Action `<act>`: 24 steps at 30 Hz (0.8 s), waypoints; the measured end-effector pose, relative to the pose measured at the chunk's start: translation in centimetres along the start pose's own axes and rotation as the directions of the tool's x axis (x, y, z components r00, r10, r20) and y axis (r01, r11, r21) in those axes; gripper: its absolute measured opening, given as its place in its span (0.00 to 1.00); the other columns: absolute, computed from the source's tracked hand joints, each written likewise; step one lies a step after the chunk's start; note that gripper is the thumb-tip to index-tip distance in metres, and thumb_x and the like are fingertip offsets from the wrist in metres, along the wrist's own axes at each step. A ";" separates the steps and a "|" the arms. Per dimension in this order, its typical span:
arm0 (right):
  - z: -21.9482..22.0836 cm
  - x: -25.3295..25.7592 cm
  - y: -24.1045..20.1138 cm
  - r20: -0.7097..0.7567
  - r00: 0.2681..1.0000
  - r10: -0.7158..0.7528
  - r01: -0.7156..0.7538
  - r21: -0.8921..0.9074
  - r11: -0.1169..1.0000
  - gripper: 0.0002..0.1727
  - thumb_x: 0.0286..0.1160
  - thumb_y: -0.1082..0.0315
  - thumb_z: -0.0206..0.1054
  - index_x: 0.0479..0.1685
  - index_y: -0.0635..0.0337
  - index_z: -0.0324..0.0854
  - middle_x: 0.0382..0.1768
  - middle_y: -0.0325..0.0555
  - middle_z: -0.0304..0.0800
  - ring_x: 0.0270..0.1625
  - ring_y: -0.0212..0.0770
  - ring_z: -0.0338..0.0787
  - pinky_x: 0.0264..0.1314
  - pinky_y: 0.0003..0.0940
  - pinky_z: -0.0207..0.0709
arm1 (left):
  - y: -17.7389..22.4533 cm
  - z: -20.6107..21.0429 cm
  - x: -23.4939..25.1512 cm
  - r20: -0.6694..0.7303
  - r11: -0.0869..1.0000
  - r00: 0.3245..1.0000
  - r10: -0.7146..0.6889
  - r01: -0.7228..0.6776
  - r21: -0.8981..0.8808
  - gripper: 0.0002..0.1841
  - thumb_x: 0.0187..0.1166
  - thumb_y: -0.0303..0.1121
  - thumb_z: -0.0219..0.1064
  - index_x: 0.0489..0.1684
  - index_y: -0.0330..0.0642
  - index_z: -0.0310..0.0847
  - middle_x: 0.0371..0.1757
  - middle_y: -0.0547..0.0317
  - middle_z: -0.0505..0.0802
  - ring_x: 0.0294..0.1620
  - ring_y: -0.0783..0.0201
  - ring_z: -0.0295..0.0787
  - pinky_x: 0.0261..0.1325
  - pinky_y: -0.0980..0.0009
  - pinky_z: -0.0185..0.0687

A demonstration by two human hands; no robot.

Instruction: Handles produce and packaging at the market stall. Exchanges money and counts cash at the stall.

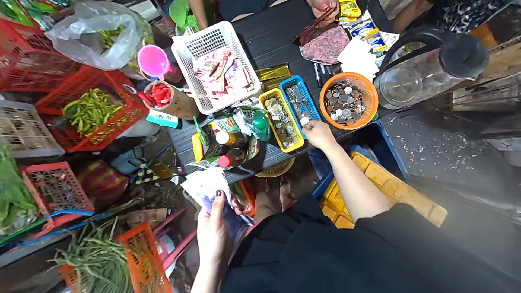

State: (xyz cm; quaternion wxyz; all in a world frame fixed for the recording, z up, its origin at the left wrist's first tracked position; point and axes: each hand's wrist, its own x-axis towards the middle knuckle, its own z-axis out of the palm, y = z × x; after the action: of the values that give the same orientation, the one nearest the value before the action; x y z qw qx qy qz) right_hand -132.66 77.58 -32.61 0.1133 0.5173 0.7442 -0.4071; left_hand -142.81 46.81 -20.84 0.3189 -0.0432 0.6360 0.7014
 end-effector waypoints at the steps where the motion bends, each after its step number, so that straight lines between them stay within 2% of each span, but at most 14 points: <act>1: 0.1 0.2 -0.3 -0.014 1.000 -0.015 0.014 -0.029 0.999 0.15 0.82 0.62 0.65 0.50 0.67 0.87 0.47 0.62 0.91 0.55 0.61 0.90 0.59 0.64 0.79 | 0.0 0.1 0.0 -0.006 1.000 1.000 -0.003 0.003 -0.001 0.17 0.94 0.29 0.41 0.40 0.41 0.77 0.21 0.63 0.88 0.19 0.70 0.86 0.27 0.76 0.88; 3: 0.5 1.5 -1.0 -0.040 0.999 -0.036 0.033 -0.082 0.996 0.18 0.81 0.66 0.64 0.65 0.65 0.81 0.55 0.64 0.90 0.60 0.63 0.90 0.64 0.65 0.80 | 0.0 0.3 0.0 -0.002 1.000 1.000 -0.011 0.011 -0.006 0.16 0.94 0.29 0.41 0.40 0.40 0.76 0.21 0.62 0.88 0.19 0.70 0.87 0.27 0.75 0.89; 6: 1.6 4.5 -1.9 -0.111 0.993 -0.044 0.031 -0.114 0.993 0.23 0.84 0.66 0.63 0.76 0.61 0.78 0.67 0.63 0.86 0.70 0.62 0.86 0.72 0.61 0.78 | -0.2 0.5 -0.1 0.016 1.000 1.000 -0.022 0.022 0.004 0.16 0.93 0.28 0.41 0.39 0.40 0.77 0.20 0.62 0.88 0.18 0.69 0.87 0.27 0.75 0.89; 9: 2.3 6.3 -2.5 -0.144 0.989 -0.015 -0.005 -0.142 0.990 0.20 0.82 0.68 0.65 0.71 0.62 0.81 0.69 0.64 0.83 0.70 0.63 0.85 0.71 0.61 0.79 | -0.3 0.4 -0.4 0.038 1.000 0.999 -0.011 0.011 0.006 0.16 0.93 0.28 0.42 0.40 0.40 0.78 0.21 0.62 0.89 0.19 0.70 0.88 0.28 0.75 0.89; 12: 2.2 6.8 -2.7 -0.119 0.993 0.005 -0.028 -0.193 0.981 0.18 0.81 0.69 0.66 0.66 0.68 0.80 0.67 0.67 0.83 0.68 0.64 0.86 0.68 0.61 0.81 | -0.5 -0.1 -0.5 0.030 1.000 1.000 -0.002 0.002 0.006 0.15 0.92 0.28 0.44 0.40 0.40 0.78 0.22 0.62 0.89 0.20 0.69 0.88 0.28 0.75 0.89; 15: 1.4 6.5 -3.4 -0.097 0.995 -0.028 0.004 -0.235 0.972 0.16 0.81 0.69 0.64 0.63 0.68 0.80 0.62 0.66 0.86 0.66 0.65 0.88 0.65 0.63 0.82 | -0.5 -0.4 -0.6 0.010 1.000 1.000 -0.002 0.002 0.014 0.15 0.92 0.28 0.43 0.40 0.39 0.78 0.22 0.61 0.89 0.19 0.69 0.87 0.28 0.75 0.89; 17: 0.9 6.9 -4.3 -0.139 0.987 -0.087 0.054 -0.224 0.973 0.17 0.84 0.71 0.60 0.67 0.64 0.78 0.60 0.66 0.88 0.64 0.65 0.89 0.65 0.63 0.82 | -0.5 -0.5 -0.6 0.010 1.000 1.000 -0.009 0.009 0.009 0.15 0.92 0.28 0.43 0.40 0.40 0.77 0.22 0.61 0.89 0.19 0.69 0.88 0.28 0.75 0.89; 19: 0.6 7.9 -5.4 -0.170 0.979 -0.117 0.082 -0.201 0.976 0.24 0.84 0.73 0.57 0.79 0.61 0.74 0.68 0.66 0.84 0.69 0.65 0.87 0.69 0.63 0.80 | -0.5 -0.6 -0.6 0.018 1.000 1.000 -0.009 0.008 0.003 0.15 0.92 0.28 0.44 0.39 0.40 0.78 0.22 0.61 0.90 0.20 0.69 0.88 0.29 0.75 0.90; 20: 0.6 8.6 -5.9 -0.182 0.976 -0.120 0.082 -0.205 0.975 0.25 0.82 0.75 0.57 0.80 0.62 0.74 0.72 0.66 0.81 0.69 0.65 0.86 0.69 0.62 0.80 | -0.5 -0.6 -0.6 0.020 1.000 1.000 -0.006 0.006 0.003 0.15 0.92 0.27 0.44 0.40 0.40 0.78 0.22 0.61 0.90 0.20 0.69 0.88 0.29 0.75 0.90; 24: 0.8 9.8 -7.5 -0.210 0.976 -0.051 -0.011 -0.282 0.959 0.18 0.82 0.75 0.58 0.68 0.70 0.79 0.70 0.68 0.80 0.66 0.66 0.87 0.65 0.62 0.82 | -0.5 -0.6 -0.7 0.017 1.000 1.000 0.001 -0.002 0.022 0.14 0.91 0.27 0.45 0.40 0.41 0.78 0.23 0.62 0.90 0.20 0.70 0.88 0.29 0.75 0.90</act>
State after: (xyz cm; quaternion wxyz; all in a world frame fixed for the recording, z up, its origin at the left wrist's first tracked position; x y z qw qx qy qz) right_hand -143.59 82.62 -35.23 0.1004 0.5294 0.8076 -0.2398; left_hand -142.21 45.97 -21.05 0.3242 -0.0332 0.6410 0.6950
